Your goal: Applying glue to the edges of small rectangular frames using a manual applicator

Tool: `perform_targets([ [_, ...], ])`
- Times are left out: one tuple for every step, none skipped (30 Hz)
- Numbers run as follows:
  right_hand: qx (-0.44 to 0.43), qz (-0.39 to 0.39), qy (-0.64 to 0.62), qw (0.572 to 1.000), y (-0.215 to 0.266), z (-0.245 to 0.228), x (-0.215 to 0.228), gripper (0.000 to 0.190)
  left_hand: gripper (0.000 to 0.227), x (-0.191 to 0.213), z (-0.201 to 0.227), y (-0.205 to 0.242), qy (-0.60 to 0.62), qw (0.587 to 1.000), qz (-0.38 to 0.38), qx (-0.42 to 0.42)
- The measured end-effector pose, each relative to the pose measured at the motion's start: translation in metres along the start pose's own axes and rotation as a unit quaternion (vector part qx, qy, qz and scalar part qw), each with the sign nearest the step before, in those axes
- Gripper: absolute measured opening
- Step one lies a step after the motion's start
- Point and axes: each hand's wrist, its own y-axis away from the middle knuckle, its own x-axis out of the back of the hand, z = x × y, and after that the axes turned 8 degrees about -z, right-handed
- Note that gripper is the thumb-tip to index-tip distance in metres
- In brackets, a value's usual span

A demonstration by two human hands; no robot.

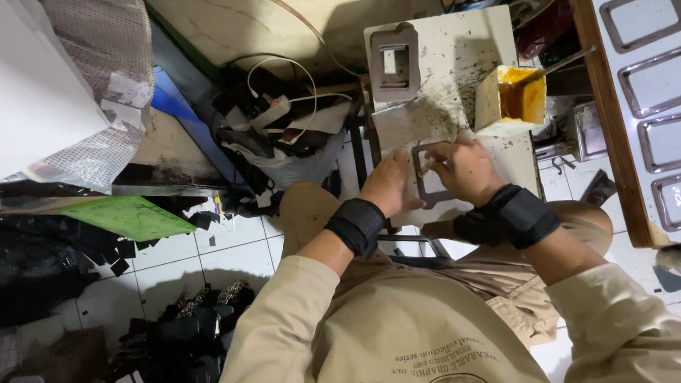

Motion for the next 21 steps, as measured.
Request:
perform_targets([
  [-0.001,-0.001,0.000,1.000,0.004,-0.004,0.004,0.023,0.096,-0.001,-0.001,0.000,0.001,1.000,-0.001,0.001],
  [0.010,0.002,0.000,1.000,0.009,-0.009,0.008,0.022,0.092,-0.002,-0.001,0.000,-0.012,1.000,0.002,0.006],
  [0.020,0.004,0.000,1.000,0.013,-0.013,0.013,0.021,0.089,-0.003,-0.002,0.001,-0.025,1.000,0.004,0.011],
  [0.019,0.003,0.000,1.000,0.017,-0.010,0.008,0.021,0.089,-0.005,-0.003,0.002,-0.024,1.000,0.003,0.011],
  [0.034,0.005,0.020,0.999,0.020,-0.006,0.003,0.019,0.081,-0.007,-0.003,0.003,-0.029,0.999,0.030,-0.014],
  [0.049,0.006,0.041,0.998,0.024,-0.003,-0.002,0.018,0.074,-0.009,-0.004,0.004,-0.033,0.997,0.057,-0.040],
  [0.049,0.006,0.041,0.998,0.026,-0.005,-0.001,0.018,0.074,-0.016,-0.011,0.000,-0.033,0.997,0.056,-0.040],
  [0.062,0.016,0.054,0.996,0.028,-0.007,0.000,0.018,0.079,-0.022,-0.019,-0.003,-0.038,0.997,0.061,-0.038],
  [0.075,0.027,0.068,0.994,0.030,-0.009,0.000,0.019,0.085,-0.029,-0.026,-0.007,-0.044,0.996,0.066,-0.036],
  [0.074,0.027,0.068,0.995,0.033,-0.007,-0.005,0.019,0.085,-0.028,-0.024,-0.007,-0.044,0.996,0.065,-0.037],
  [0.088,0.040,0.078,0.992,0.035,-0.005,-0.009,0.018,0.083,-0.027,-0.022,-0.006,-0.068,0.995,0.062,-0.026],
  [0.101,0.053,0.089,0.990,0.037,-0.003,-0.014,0.018,0.082,-0.026,-0.020,-0.005,-0.092,0.994,0.059,-0.015],
  [0.100,0.054,0.089,0.990,0.040,-0.007,-0.010,0.018,0.082,-0.028,-0.021,-0.005,-0.092,0.994,0.059,-0.016],
  [0.132,0.066,0.102,0.984,0.043,-0.012,-0.007,0.016,0.080,-0.031,-0.022,-0.004,-0.105,0.992,0.065,-0.020],
  [0.164,0.078,0.116,0.976,0.045,-0.016,-0.003,0.016,0.078,-0.033,-0.023,-0.004,-0.117,0.990,0.072,-0.024],
  [0.164,0.079,0.117,0.976,0.048,-0.015,0.002,0.016,0.078,-0.035,-0.020,-0.002,-0.118,0.990,0.072,-0.025],
  [0.165,0.072,0.126,0.976,0.049,-0.015,0.007,0.017,0.074,-0.035,-0.017,0.000,-0.133,0.989,0.068,-0.012],
  [0.166,0.065,0.135,0.975,0.051,-0.015,0.013,0.018,0.070,-0.035,-0.013,0.002,-0.147,0.987,0.064,0.001],
  [0.167,0.067,0.137,0.974,0.050,-0.011,0.017,0.018,0.070,-0.040,-0.022,-0.002,-0.149,0.987,0.067,-0.001],
  [0.151,0.069,0.115,0.980,0.050,-0.008,0.022,0.018,0.066,-0.045,-0.030,-0.005,-0.132,0.989,0.060,0.002],
  [0.133,0.071,0.092,0.984,0.050,-0.004,0.027,0.019,0.062,-0.050,-0.038,-0.009,-0.117,0.992,0.053,0.003],
])
